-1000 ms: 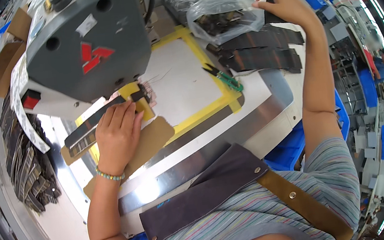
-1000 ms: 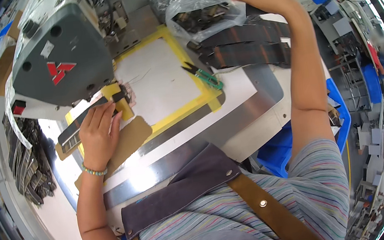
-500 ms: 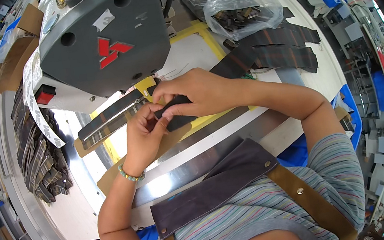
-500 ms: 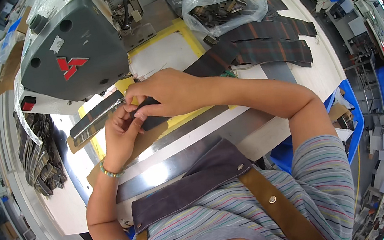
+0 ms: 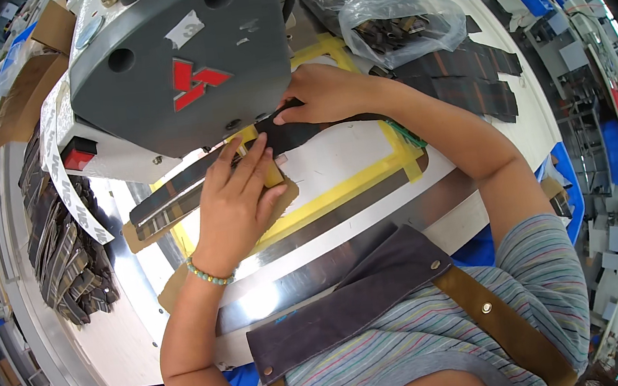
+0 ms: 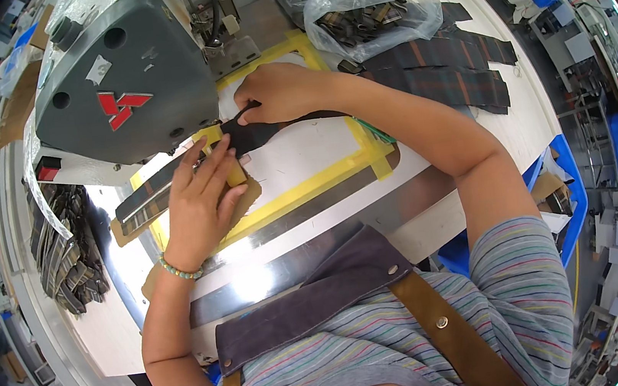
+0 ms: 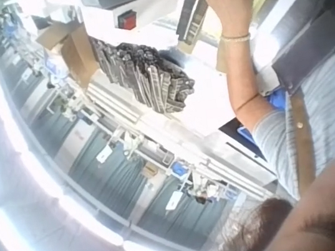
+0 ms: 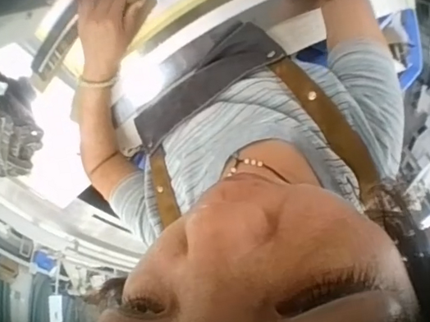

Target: Assembling and sewing small leather strips into a template using an industrial sewing machine.

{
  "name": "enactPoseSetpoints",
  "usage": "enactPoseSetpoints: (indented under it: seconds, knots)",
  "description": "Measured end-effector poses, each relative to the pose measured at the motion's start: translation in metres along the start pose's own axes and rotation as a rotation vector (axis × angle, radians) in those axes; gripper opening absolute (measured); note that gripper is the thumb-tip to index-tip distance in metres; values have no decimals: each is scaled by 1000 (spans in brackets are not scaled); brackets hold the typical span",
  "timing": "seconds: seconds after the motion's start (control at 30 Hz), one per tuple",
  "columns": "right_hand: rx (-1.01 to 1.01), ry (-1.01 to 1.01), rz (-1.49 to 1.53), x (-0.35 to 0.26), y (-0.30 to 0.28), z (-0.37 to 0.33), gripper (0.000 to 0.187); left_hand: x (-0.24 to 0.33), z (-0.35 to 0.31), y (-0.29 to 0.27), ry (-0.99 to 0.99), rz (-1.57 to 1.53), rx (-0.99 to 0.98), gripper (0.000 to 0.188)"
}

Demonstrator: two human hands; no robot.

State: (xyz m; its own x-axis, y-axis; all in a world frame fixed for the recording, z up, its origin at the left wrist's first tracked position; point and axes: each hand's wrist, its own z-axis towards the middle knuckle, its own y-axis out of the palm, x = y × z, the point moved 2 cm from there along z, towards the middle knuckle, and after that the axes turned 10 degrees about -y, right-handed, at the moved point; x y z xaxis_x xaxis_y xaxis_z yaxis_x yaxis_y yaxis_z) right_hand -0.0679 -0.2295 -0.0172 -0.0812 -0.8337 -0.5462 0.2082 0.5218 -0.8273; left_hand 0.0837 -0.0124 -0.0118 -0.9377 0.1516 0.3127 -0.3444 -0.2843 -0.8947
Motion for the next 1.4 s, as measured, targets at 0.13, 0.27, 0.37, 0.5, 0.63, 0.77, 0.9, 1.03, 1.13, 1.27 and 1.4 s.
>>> enactPoseSetpoints:
  seconds: [0.13,0.27,0.37,0.5,0.63,0.77,0.9,1.03,1.13,1.27,1.4]
  knots:
    - [-60,12,22,-2,-7,3,35,-3,-1,4,-29,-5,-84,57]
    - [-66,29,30,5,-2,5,36,-7,0,5,-33,-28,-105,62]
    - [-95,86,47,0,-2,6,36,-7,1,6,-39,-16,-111,65]
    - [-26,29,-13,-1,0,3,34,-6,2,7,-29,23,-122,66]
    - [-41,77,-2,-5,-3,4,34,-4,4,5,-12,28,-125,64]
    - [-101,120,-18,-12,-5,3,33,-4,2,8,-8,61,-122,64]
    - [104,-237,-318,-40,-13,-19,27,-4,3,4,-31,15,-129,60]
    - [-4,-456,-333,-31,4,-43,36,-7,7,1,-43,-27,-136,58]
    - [97,-468,-245,-23,16,-51,44,-11,6,1,-57,-63,-135,58]
    - [115,-493,-217,-19,19,-50,46,-13,7,2,-50,-68,-126,56]
    - [135,-500,-319,-20,24,-50,44,-20,4,0,-71,-123,-59,54]
